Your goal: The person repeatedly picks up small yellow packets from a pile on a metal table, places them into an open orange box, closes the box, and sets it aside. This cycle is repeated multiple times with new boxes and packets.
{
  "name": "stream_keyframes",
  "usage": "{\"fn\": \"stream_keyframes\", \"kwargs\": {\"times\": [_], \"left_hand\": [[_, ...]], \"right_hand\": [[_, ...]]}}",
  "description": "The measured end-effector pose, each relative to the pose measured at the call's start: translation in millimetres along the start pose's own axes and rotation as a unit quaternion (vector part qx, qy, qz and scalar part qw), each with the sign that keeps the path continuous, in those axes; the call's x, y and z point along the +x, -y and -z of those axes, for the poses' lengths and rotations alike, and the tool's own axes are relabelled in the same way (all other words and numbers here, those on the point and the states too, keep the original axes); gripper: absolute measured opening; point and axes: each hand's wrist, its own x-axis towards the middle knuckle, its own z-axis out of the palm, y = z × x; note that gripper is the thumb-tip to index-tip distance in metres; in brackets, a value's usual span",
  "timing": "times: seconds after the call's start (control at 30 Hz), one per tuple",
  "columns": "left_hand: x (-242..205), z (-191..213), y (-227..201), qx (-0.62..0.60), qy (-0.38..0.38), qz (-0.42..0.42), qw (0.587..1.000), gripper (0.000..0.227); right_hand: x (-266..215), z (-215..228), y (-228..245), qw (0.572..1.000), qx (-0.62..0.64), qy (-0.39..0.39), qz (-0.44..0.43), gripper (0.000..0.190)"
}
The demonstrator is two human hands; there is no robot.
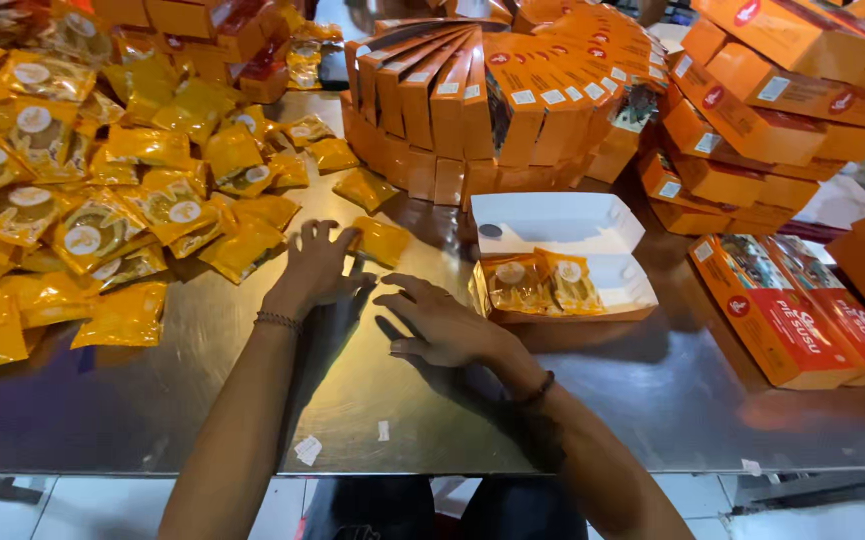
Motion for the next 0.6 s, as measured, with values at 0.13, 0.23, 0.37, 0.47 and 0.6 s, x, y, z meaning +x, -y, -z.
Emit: {"fn": "stream_keyframes", "kwargs": {"times": [0.13, 0.23, 0.37, 0.47, 0.6], "left_hand": [[-11.7, 31.5, 27.9, 0.126, 0.021, 0.123, 0.984, 0.102], [-28.4, 38.3, 49.4, -0.046, -0.033, 0.144, 0.988, 0.091], [-17.7, 25.1, 36.8, -0.044, -0.015, 0.095, 0.994, 0.073], [2.8, 7.6, 17.7, -0.028, 0.015, 0.062, 0.998, 0.076], [-13.0, 26.5, -27.9, 0.014, 0.006, 0.036, 0.999, 0.058]], "right_hand": [[2.5, -2.3, -7.3, 0.998, -0.048, -0.036, -0.017, 0.073], [3.1, -19.0, -33.1, 0.984, -0.099, -0.144, -0.025, 0.073], [7.5, -26.6, -49.9, 0.976, -0.143, -0.101, -0.132, 0.07], [6.2, -26.8, -51.1, 0.971, -0.132, -0.112, -0.167, 0.061], [9.1, -14.1, -18.6, 0.966, -0.132, -0.083, -0.205, 0.056]]}}
